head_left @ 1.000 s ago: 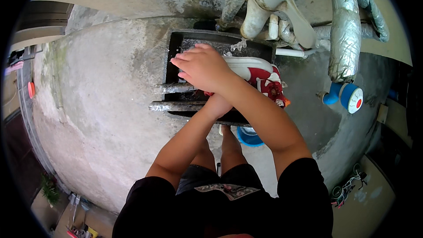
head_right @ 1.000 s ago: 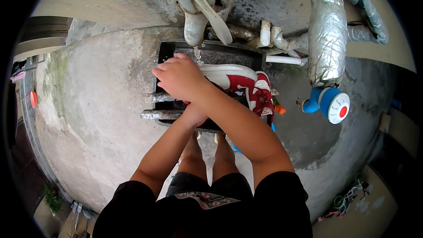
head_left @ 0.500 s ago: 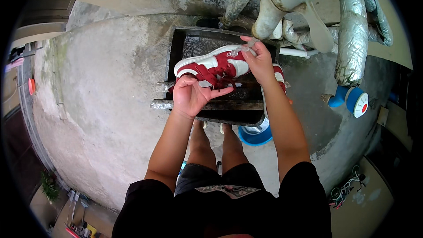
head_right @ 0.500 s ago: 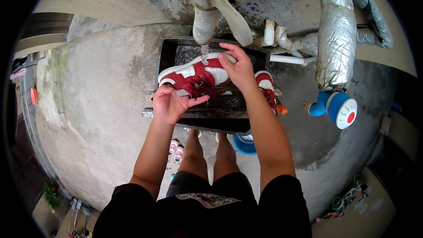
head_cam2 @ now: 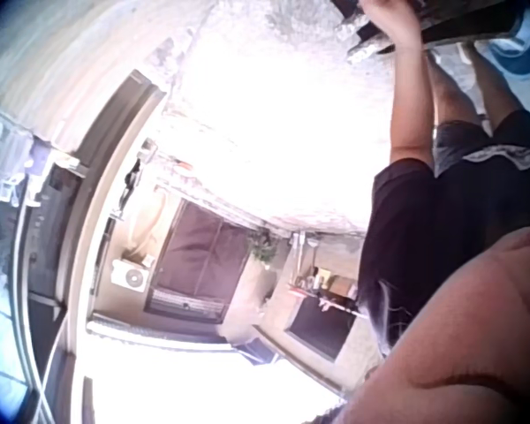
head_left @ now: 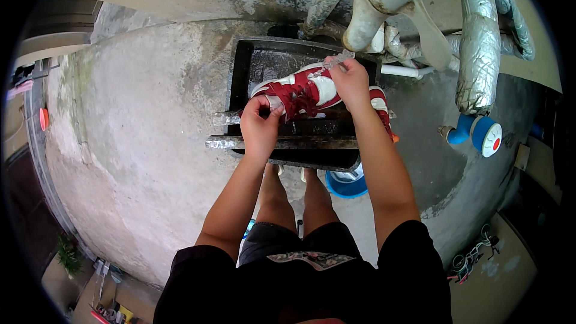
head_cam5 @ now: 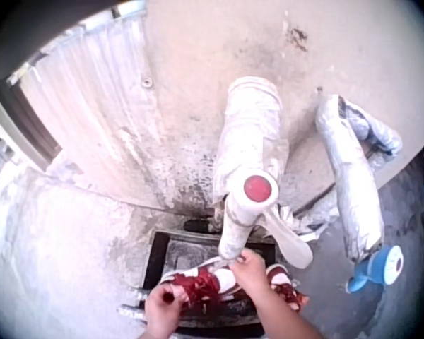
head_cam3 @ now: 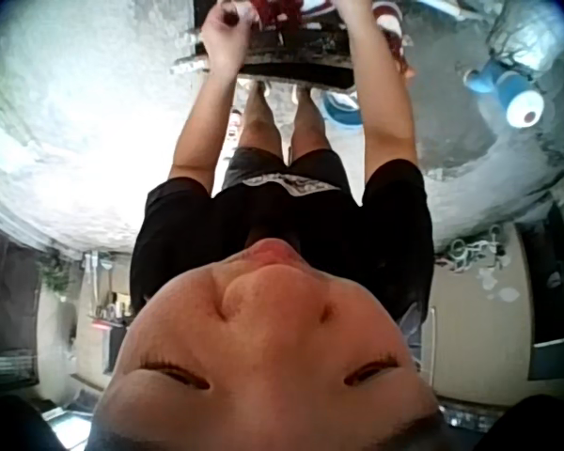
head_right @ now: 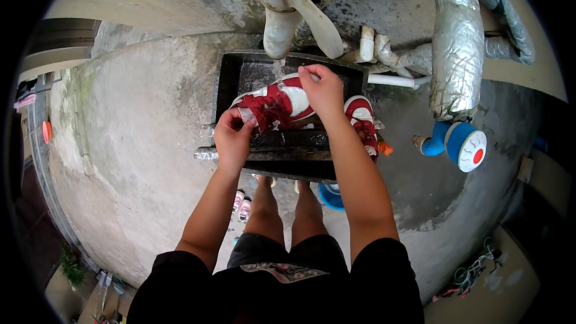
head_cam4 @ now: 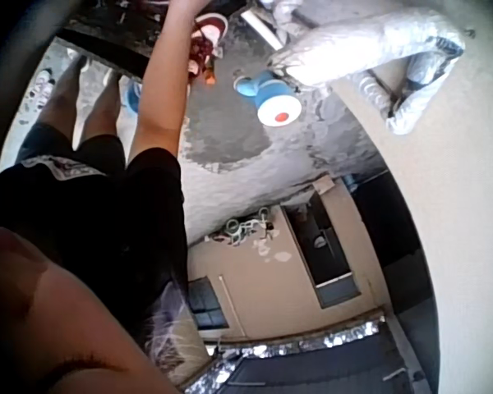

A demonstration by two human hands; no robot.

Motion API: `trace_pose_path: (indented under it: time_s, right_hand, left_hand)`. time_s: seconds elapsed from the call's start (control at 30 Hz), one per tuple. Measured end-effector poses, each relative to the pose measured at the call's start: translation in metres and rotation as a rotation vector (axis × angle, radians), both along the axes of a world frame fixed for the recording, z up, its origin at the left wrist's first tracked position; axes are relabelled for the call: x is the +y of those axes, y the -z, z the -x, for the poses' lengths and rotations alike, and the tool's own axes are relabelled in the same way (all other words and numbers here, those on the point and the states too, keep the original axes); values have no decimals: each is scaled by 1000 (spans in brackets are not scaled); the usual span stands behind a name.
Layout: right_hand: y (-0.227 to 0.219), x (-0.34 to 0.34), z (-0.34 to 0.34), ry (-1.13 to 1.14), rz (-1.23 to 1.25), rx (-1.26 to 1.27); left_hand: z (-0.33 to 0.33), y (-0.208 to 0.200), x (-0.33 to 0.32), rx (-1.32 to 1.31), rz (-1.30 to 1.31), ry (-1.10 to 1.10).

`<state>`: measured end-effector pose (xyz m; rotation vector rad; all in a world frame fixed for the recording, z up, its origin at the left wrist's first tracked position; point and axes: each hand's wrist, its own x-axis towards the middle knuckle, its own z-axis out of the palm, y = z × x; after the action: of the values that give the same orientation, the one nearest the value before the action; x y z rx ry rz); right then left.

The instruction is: The person scrubs a red and white sneaker with a white brush and soapy water in a blue basin. They then rinse the shoe under a running tap and place it on a wooden rack.

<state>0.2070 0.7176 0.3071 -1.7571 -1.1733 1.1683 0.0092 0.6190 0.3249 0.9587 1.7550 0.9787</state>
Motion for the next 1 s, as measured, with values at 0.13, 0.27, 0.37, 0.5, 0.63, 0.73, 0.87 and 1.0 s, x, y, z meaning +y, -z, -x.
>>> trace_pose_path:
  time_s: [0.13,0.27,0.37,0.5,0.63,0.73,0.87,1.0]
  right_hand:
    - [-30,-4,11,10,-108,-18]
    - [-29,-3,14,-29,-161,49]
    - [-39,-5,21,-88,-44,-60]
    - [-28,-17,30,-146,-427,-464]
    - [-41,-55,71,-482,-505,-510]
    - [-40,-35,61,-544,-500,-623]
    - [-25,-16,56,-487,-385,-682]
    - [-33,3,2,-357,-4,-576]
  left_hand:
    - [5,-19,7,422,-217,164]
    - [24,-3,14,-1165,180,85]
    - [18,-25,13,-1205,412,-32]
    - [0,-19,13,-1125,266,-35]
    - [-22,-24,16,-1108,313,-72]
    - [-32,-28,19,-1153,196,-157]
    - [-35,-29,25,-1230,184,-208]
    - [-41,-45,18,-1401,226,-347]
